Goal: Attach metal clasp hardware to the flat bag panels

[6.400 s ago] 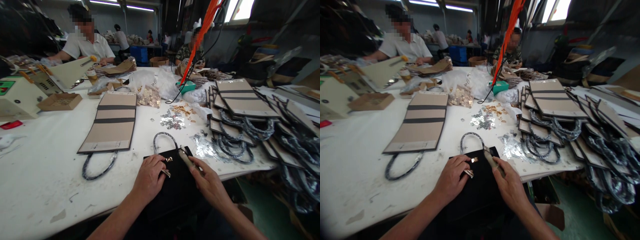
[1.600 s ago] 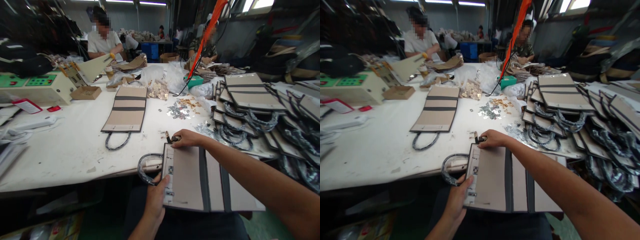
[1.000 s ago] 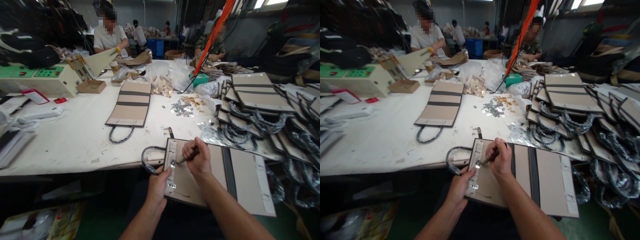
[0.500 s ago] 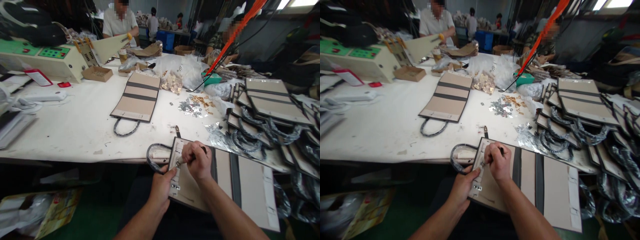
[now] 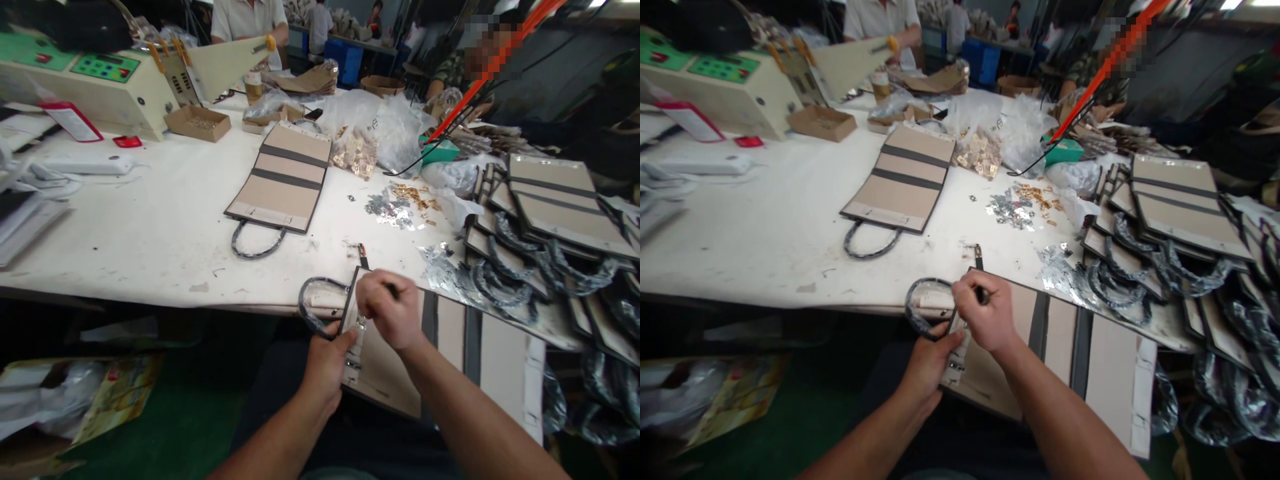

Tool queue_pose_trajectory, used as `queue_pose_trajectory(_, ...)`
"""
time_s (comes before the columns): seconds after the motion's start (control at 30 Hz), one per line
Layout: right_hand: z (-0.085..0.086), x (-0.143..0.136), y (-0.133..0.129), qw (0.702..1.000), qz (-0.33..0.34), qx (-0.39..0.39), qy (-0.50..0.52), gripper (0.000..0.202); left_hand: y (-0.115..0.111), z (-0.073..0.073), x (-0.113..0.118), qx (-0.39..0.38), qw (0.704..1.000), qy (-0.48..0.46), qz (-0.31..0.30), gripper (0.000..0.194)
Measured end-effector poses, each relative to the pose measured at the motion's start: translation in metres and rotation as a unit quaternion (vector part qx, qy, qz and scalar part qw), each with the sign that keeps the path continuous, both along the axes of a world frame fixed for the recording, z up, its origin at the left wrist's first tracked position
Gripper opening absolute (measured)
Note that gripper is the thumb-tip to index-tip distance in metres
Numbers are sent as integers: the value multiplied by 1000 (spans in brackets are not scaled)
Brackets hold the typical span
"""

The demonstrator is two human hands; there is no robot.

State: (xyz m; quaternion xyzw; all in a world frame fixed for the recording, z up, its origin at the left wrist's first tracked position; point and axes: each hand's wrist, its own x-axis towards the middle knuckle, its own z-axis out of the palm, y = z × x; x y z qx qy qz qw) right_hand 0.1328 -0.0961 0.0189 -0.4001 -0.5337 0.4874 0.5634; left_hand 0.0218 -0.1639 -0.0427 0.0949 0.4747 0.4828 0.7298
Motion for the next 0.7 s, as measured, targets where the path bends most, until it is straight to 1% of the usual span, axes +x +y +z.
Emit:
queue_pose_trajectory(0.1, -1, 6, 0, 1000, -11, -21, -9, 38, 0, -3, 0, -4, 1000, -4, -8, 43)
queue_pose_trajectory(0.23, -4, 8, -4, 998, -14, 32, 45, 37, 0, -4, 0, 0, 1000, 3, -11, 44)
queue_pose_trajectory(0.3, -9, 5, -7, 998, -14, 20, 51, 36, 1, -3, 0, 2, 1000, 2, -8, 43)
queue_pose_trajectory(0.37, -14, 7, -10, 999, -26, -6, 23, 36, 0, -2, 0, 2, 1000, 1, -9, 44)
queue_pose_trajectory(0.43, -13, 17, -12, 997, -50, -24, -52, 39, 0, -2, 0, 2, 1000, 7, -12, 46)
queue_pose_trajectory(0.5, -8, 32, -12, 981, -95, -40, -167, 42, -1, -4, -1, 3, 1000, 19, -11, 49)
queue_pose_trajectory(0.53, -5, 41, -11, 966, -117, -50, -225, 41, -1, -6, -2, 5, 1000, 24, -10, 50)
queue_pose_trajectory(0.6, -4, 54, -8, 932, -143, -66, -327, 31, -1, -8, -2, 8, 999, 34, -12, 51)
queue_pose_trajectory(0.67, -8, 60, -3, 896, -127, -70, -420, 19, -4, -9, -3, 7, 999, 45, -18, 51)
queue_pose_trajectory(0.7, -12, 60, -1, 876, -117, -74, -461, 17, -7, -9, -3, 6, 999, 49, -21, 50)
